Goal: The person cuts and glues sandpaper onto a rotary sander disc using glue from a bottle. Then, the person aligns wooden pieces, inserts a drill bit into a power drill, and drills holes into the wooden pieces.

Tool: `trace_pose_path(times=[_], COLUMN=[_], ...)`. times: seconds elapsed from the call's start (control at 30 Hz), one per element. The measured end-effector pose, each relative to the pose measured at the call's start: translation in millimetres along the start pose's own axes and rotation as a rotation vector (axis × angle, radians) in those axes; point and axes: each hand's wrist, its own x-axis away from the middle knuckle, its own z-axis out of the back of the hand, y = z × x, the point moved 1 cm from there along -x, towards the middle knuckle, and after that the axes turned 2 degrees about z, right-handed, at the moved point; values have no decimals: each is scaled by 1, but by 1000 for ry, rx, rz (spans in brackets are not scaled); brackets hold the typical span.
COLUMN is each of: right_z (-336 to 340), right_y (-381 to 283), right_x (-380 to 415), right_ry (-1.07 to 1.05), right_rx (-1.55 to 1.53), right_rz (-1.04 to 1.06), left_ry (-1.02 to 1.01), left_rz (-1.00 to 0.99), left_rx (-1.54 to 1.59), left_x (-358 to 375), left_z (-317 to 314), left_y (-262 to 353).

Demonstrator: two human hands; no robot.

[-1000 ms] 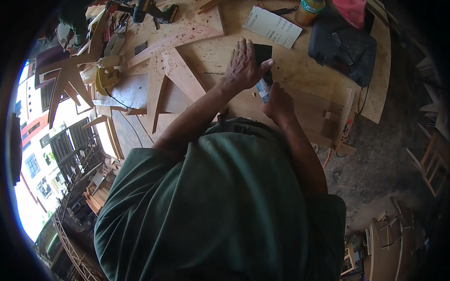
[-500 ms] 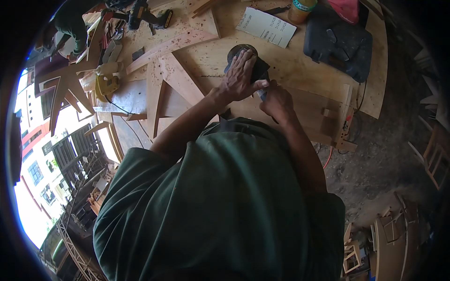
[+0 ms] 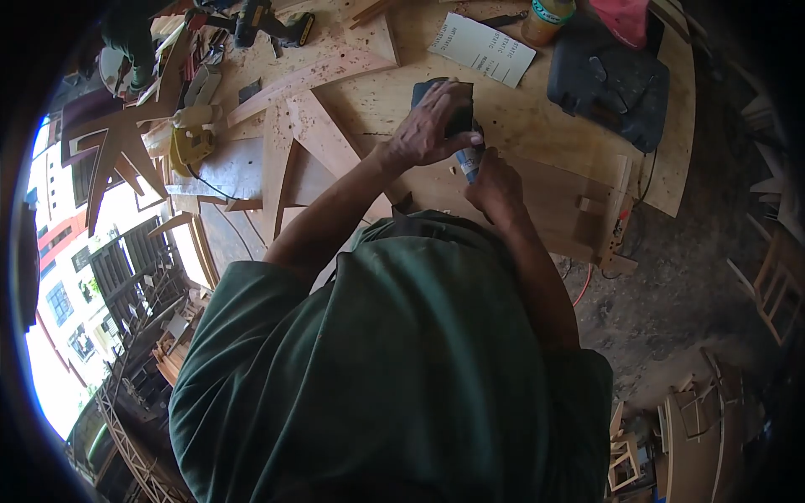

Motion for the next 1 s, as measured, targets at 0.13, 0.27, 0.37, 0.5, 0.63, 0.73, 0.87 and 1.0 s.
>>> trace_pose_path(times=[0.13,0.27,0.37,0.5,0.63,0.73,0.87,1.0], right_z=[-6,-8,-10,0,-2,-13,4,-2], right_y=[2,0,2,-1,-5,8,-3,-3], right_x=[0,6,-1,-5,-3,-5,1,-1], right_ry=[2,6,25,-40,-62,49,8,-11], right_rx=[18,53,55,29,4,-7,-22,-47], right_rz=[-13,12,53,-12,-79,53,15,-36], left_ry=[3,-68,-144,-137,-177,-207,-238,-242], left_rz=[541,615,478,403,400,315,320,373], left_rx=[-216,-364,-367,-299,-266,-244,-171,-163], left_x=[6,12,15,17,5,17,25,-1], left_z=[2,-40,-41,-21,-23,-26,-10,-10], left_y=[20,18,16,-2,-1,10,8,1])
